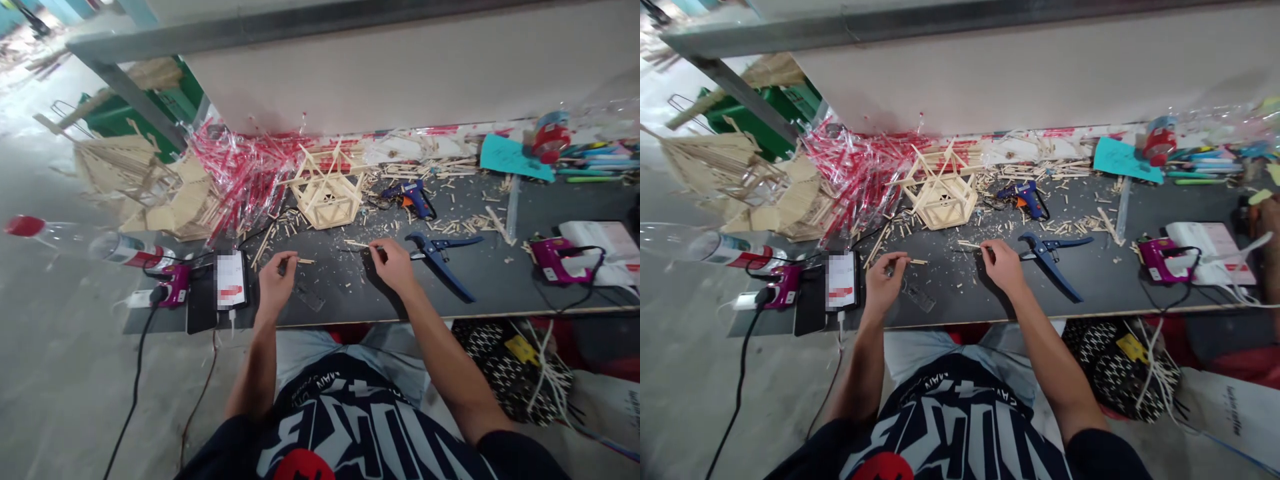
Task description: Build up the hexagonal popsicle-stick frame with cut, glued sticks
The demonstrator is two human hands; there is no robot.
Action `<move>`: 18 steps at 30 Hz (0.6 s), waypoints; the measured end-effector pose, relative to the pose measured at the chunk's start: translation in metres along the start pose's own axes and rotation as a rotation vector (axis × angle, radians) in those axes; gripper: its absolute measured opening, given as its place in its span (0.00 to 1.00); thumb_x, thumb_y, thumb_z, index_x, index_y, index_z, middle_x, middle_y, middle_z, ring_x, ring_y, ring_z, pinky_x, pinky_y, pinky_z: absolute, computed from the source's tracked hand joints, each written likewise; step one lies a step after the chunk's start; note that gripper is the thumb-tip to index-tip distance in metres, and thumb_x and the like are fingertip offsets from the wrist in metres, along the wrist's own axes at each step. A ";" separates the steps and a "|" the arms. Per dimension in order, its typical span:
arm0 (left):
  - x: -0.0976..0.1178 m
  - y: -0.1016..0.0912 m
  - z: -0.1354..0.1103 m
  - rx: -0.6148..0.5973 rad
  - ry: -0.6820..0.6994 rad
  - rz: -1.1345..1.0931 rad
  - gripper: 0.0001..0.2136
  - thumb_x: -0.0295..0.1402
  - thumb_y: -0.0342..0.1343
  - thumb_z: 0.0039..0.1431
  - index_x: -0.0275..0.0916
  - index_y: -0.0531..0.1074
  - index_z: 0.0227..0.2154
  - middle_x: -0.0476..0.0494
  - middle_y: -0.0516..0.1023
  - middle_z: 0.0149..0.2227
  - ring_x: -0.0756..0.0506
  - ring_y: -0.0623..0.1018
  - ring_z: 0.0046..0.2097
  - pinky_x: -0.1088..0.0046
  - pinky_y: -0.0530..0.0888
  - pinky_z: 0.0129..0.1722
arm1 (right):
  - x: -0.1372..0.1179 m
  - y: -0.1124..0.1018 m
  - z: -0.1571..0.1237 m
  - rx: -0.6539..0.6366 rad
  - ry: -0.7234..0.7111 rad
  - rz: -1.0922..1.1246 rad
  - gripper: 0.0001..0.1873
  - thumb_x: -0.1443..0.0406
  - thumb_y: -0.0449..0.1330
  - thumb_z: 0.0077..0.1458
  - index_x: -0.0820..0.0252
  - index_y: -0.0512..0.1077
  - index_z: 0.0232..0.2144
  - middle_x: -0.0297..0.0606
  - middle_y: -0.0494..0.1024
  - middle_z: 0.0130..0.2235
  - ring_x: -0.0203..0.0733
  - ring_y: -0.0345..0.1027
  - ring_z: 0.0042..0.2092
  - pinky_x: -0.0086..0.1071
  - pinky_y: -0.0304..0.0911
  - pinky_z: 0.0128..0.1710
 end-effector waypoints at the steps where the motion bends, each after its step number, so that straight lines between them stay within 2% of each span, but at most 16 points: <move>1: 0.002 -0.005 0.002 -0.008 0.063 0.132 0.10 0.40 0.62 0.65 0.41 0.83 0.41 0.38 0.89 0.43 0.38 0.86 0.46 0.58 0.80 0.54 | 0.000 0.000 -0.001 -0.005 -0.006 -0.004 0.10 0.60 0.56 0.69 0.54 0.77 0.39 0.45 0.85 0.40 0.48 0.79 0.38 0.41 0.76 0.43; 4: 0.008 -0.024 0.017 -0.010 0.146 0.434 0.10 0.36 0.60 0.65 0.39 0.83 0.44 0.32 0.88 0.48 0.31 0.85 0.51 0.49 0.78 0.59 | 0.001 0.001 -0.002 -0.024 -0.013 -0.014 0.09 0.61 0.57 0.68 0.54 0.77 0.38 0.44 0.85 0.39 0.47 0.79 0.39 0.41 0.76 0.45; 7: 0.011 -0.034 0.018 -0.155 0.175 0.516 0.10 0.34 0.60 0.65 0.40 0.84 0.45 0.35 0.89 0.46 0.33 0.86 0.47 0.52 0.81 0.54 | 0.001 0.000 -0.002 -0.040 -0.008 -0.021 0.08 0.62 0.57 0.66 0.53 0.77 0.38 0.43 0.84 0.39 0.48 0.78 0.39 0.41 0.76 0.46; 10: 0.011 -0.026 -0.016 -0.299 0.303 0.588 0.15 0.31 0.51 0.72 0.39 0.84 0.47 0.33 0.89 0.49 0.31 0.86 0.53 0.47 0.80 0.59 | 0.000 -0.001 -0.002 -0.042 -0.014 -0.028 0.08 0.62 0.58 0.66 0.53 0.77 0.38 0.43 0.83 0.38 0.47 0.77 0.37 0.41 0.76 0.44; 12: 0.007 -0.016 -0.050 -0.327 0.397 0.686 0.21 0.26 0.43 0.74 0.37 0.84 0.49 0.30 0.87 0.56 0.31 0.85 0.60 0.40 0.74 0.68 | -0.002 -0.004 -0.002 -0.017 -0.027 -0.029 0.08 0.62 0.58 0.66 0.54 0.77 0.39 0.44 0.83 0.41 0.46 0.76 0.35 0.42 0.77 0.42; 15: -0.002 -0.005 -0.096 -0.279 0.483 0.741 0.18 0.35 0.50 0.78 0.35 0.81 0.58 0.26 0.78 0.68 0.29 0.77 0.71 0.40 0.73 0.71 | -0.003 -0.008 -0.002 0.008 -0.027 -0.040 0.08 0.62 0.59 0.67 0.54 0.78 0.41 0.47 0.82 0.47 0.45 0.76 0.36 0.43 0.78 0.40; 18: -0.008 -0.005 -0.122 -0.276 0.557 0.775 0.23 0.39 0.55 0.77 0.37 0.73 0.69 0.26 0.75 0.71 0.30 0.76 0.72 0.46 0.75 0.69 | -0.005 -0.008 -0.003 -0.006 -0.037 -0.049 0.08 0.62 0.59 0.69 0.54 0.78 0.42 0.48 0.81 0.47 0.46 0.77 0.38 0.43 0.78 0.39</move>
Point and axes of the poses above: each hand's wrist, its own z-axis towards the middle knuckle, its own y-axis out of the palm, x = y × z, the point moved 4 cm from there along z, towards the middle knuckle
